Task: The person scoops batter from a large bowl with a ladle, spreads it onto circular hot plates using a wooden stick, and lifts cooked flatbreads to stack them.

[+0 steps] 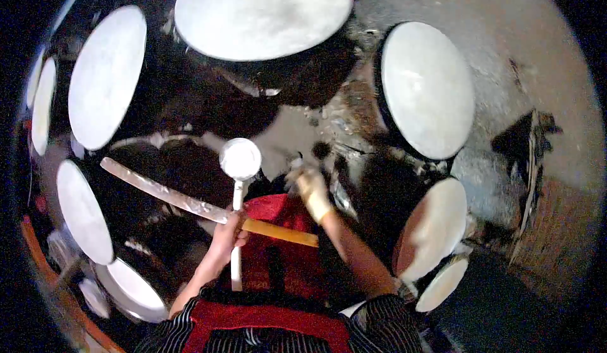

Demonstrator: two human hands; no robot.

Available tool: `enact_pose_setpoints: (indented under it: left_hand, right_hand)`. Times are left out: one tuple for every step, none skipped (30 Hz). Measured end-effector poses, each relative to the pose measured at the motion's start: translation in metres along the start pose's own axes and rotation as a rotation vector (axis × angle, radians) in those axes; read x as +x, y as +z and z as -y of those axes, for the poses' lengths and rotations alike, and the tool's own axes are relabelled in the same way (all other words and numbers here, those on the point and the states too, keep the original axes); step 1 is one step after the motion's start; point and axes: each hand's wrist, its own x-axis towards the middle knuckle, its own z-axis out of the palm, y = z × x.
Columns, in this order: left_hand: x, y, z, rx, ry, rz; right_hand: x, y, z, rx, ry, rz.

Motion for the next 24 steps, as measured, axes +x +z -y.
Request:
enact_pose_setpoints:
  left_hand:
    - [0.001, -0.004, 0.003, -0.038, -0.009, -0.032]
    - [0.003, -0.01, 0.009, -0.073, -0.021, -0.067]
    - [0.001, -0.01, 0.018, -0.115, -0.058, -0.142]
    - [0.003, -0.009, 0.019, -0.141, -0.065, -0.221]
    - [0.008, -0.012, 0.02, -0.174, -0.067, -0.242]
    - [0.011, -0.012, 0.023, -0.206, -0.067, -0.266]
    - [0.014, -0.014, 0.023, -0.238, -0.089, -0.291]
    - [0.017, -0.017, 0.026, -0.286, -0.106, -0.301]
    - [0.018, -0.018, 0.027, -0.307, -0.111, -0.315]
    - [0.02, -0.021, 0.027, -0.329, -0.107, -0.323]
    - [0.02, -0.021, 0.026, -0.346, -0.106, -0.345]
    - [0.02, -0.019, 0.024, -0.361, -0.103, -0.363]
    - [0.021, -0.017, 0.022, -0.374, -0.092, -0.376]
    - [0.022, -0.016, 0.019, -0.384, -0.095, -0.375]
    - [0.021, -0.015, 0.017, -0.389, -0.102, -0.374]
    - [0.02, -0.014, 0.017, -0.392, -0.114, -0.373]
    - [0.02, -0.012, 0.017, -0.414, -0.113, -0.385]
    - [0.021, -0.013, 0.018, -0.42, -0.112, -0.363]
    - [0.02, -0.014, 0.018, -0.422, -0.111, -0.342]
    - [0.019, -0.015, 0.019, -0.425, -0.111, -0.321]
    - [0.019, -0.015, 0.018, -0.43, -0.108, -0.332]
    - [0.019, -0.013, 0.017, -0.434, -0.105, -0.342]
    - [0.018, -0.013, 0.016, -0.437, -0.103, -0.353]
    - [0.019, -0.014, 0.017, -0.441, -0.107, -0.339]
  right_hand:
    - [0.046, -0.048, -0.043, 0.108, 0.26, -0.043]
    - [0.037, -0.018, 0.041, 0.413, 0.289, -0.167]
    - [0.062, -0.072, 0.006, -0.098, 0.11, -0.037]
    - [0.113, -0.127, -0.046, 0.375, 0.248, -0.295]
    - [0.144, -0.169, -0.063, 0.421, 0.266, -0.259]
    - [0.168, -0.208, -0.073, 0.469, 0.286, -0.222]
    - [0.187, -0.23, -0.079, 0.519, 0.304, -0.19]
    - [0.196, -0.234, -0.077, 0.586, 0.297, -0.235]
    - [0.204, -0.234, -0.067, 0.651, 0.286, -0.28]
    - [0.217, -0.237, -0.059, 0.713, 0.265, -0.322]
    - [0.233, -0.257, -0.069, 0.756, 0.272, -0.336]
    - [0.254, -0.295, -0.095, 0.8, 0.272, -0.35]
    - [0.272, -0.323, -0.109, 0.846, 0.265, -0.36]
    - [0.281, -0.337, -0.113, 0.789, 0.308, -0.282]
    - [0.282, -0.35, -0.116, 0.734, 0.351, -0.21]
    - [0.277, -0.358, -0.116, 0.681, 0.396, -0.144]
    - [0.262, -0.315, -0.087, 0.453, 0.386, -0.184]
    - [0.267, -0.317, -0.09, 0.554, 0.355, -0.252]
    - [0.269, -0.318, -0.094, 0.658, 0.324, -0.322]
    - [0.27, -0.321, -0.097, 0.762, 0.29, -0.393]
    - [0.271, -0.32, -0.095, 0.775, 0.304, -0.409]
    - [0.268, -0.319, -0.092, 0.789, 0.318, -0.426]
    - [0.265, -0.318, -0.089, 0.804, 0.332, -0.443]
    - [0.26, -0.311, -0.083, 0.786, 0.315, -0.441]
